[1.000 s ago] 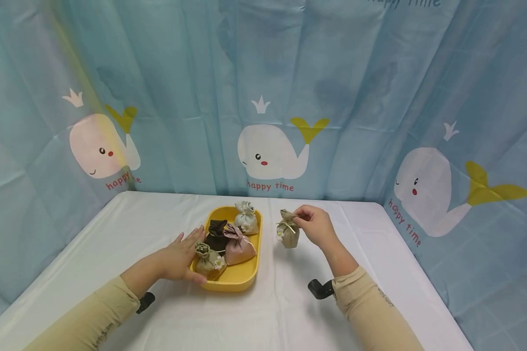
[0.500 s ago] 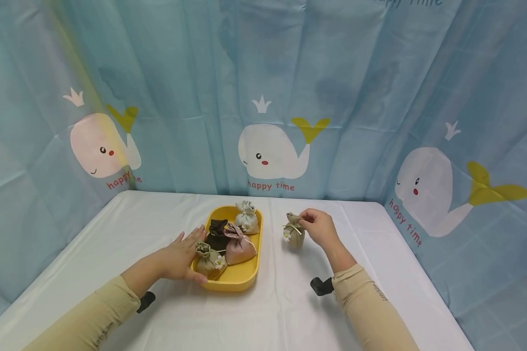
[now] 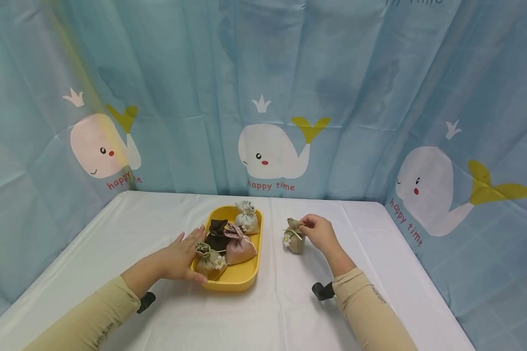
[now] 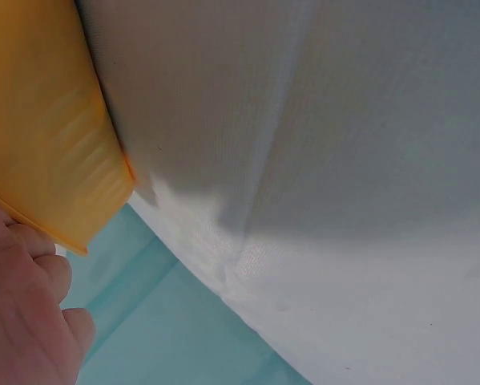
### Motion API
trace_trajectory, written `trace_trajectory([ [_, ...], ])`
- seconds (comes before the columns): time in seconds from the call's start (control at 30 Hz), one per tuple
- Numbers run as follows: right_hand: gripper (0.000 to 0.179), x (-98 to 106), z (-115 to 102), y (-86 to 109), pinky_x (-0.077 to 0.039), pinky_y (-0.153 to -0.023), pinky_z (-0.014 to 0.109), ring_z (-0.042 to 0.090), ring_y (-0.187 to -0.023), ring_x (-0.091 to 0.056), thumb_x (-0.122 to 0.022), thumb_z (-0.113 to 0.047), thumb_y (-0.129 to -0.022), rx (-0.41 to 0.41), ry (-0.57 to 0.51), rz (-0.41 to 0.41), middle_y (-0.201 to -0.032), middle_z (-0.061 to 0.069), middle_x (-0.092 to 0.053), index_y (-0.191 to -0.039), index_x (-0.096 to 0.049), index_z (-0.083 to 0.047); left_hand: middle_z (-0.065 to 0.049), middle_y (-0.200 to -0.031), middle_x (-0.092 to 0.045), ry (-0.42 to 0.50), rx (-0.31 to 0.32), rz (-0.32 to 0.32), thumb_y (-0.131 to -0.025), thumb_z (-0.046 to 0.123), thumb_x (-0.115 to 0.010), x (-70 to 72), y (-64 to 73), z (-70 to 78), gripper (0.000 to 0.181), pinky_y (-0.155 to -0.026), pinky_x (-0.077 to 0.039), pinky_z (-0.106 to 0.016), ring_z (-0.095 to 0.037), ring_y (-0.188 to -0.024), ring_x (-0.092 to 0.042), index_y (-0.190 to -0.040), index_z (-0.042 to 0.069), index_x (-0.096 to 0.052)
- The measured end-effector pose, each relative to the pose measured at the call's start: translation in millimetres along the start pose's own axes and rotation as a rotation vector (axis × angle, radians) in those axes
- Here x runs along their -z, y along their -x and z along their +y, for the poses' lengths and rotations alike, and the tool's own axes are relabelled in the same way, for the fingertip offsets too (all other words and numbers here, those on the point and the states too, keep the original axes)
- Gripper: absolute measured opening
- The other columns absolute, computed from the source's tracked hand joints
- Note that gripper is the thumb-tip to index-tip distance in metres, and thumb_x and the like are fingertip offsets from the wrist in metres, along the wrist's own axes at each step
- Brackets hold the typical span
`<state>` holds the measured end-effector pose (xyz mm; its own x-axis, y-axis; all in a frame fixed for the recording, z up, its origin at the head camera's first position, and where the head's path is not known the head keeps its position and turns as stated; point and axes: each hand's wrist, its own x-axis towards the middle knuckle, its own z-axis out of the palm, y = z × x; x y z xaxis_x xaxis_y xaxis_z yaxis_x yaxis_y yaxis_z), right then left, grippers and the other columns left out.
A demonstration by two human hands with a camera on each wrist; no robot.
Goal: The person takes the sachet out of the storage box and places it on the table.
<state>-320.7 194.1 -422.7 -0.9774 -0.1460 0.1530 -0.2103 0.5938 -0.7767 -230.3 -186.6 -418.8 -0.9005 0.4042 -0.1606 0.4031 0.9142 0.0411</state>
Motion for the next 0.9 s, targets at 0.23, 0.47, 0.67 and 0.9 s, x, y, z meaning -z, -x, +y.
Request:
trace_trajectory([
  [0.23,0.015,3,-1,0.9,-0.048,-0.068,0.031,0.016,-0.079,-0.061,-0.067,-0.018,-0.084,-0.033,0.033,0.000,-0.086,0.004,-0.067,-0.095,-0.068,-0.009,-0.014,-0.153,0.001,-0.003,-0.001,-0.005,-0.055,0.090,-0.039,-0.3,-0.6,0.2,0.131,-0.110,-0.007,-0.050,-0.028,-0.140,-0.004,-0.146,0.001,-0.007],
  [0.47,0.028,7,0,1.8,-0.048,-0.070,0.032,0.019,-0.085,-0.059,-0.069,-0.024,-0.082,-0.030,0.027,0.000,-0.092,0.005,-0.067,-0.107,-0.067,-0.011,-0.014,-0.153,0.001,-0.007,0.003,-0.007,-0.056,0.089,-0.041,0.3,-0.6,1.0,0.130,-0.110,-0.007,-0.050,-0.028,-0.140,-0.004,-0.146,0.001,-0.007],
  [0.67,0.035,11,0,2.2,-0.049,-0.075,0.035,0.021,-0.092,-0.061,-0.068,-0.027,-0.083,-0.022,-0.025,-0.018,-0.102,0.008,-0.067,-0.113,-0.065,-0.009,-0.014,-0.153,0.000,-0.016,0.007,-0.012,-0.057,0.089,-0.040,2.1,0.5,2.0,0.129,-0.109,-0.007,-0.051,-0.028,-0.140,-0.004,-0.146,0.001,-0.008],
  [0.9,0.033,18,-8,2.7,-0.048,-0.082,0.040,0.025,-0.101,-0.059,-0.066,-0.026,-0.084,0.005,-0.046,-0.007,-0.112,0.010,-0.064,-0.113,-0.064,-0.010,-0.014,-0.153,0.000,-0.008,0.006,-0.015,-0.056,0.089,-0.040,3.0,1.7,2.5,0.130,-0.109,-0.007,-0.050,-0.028,-0.140,-0.004,-0.146,0.001,-0.008],
])
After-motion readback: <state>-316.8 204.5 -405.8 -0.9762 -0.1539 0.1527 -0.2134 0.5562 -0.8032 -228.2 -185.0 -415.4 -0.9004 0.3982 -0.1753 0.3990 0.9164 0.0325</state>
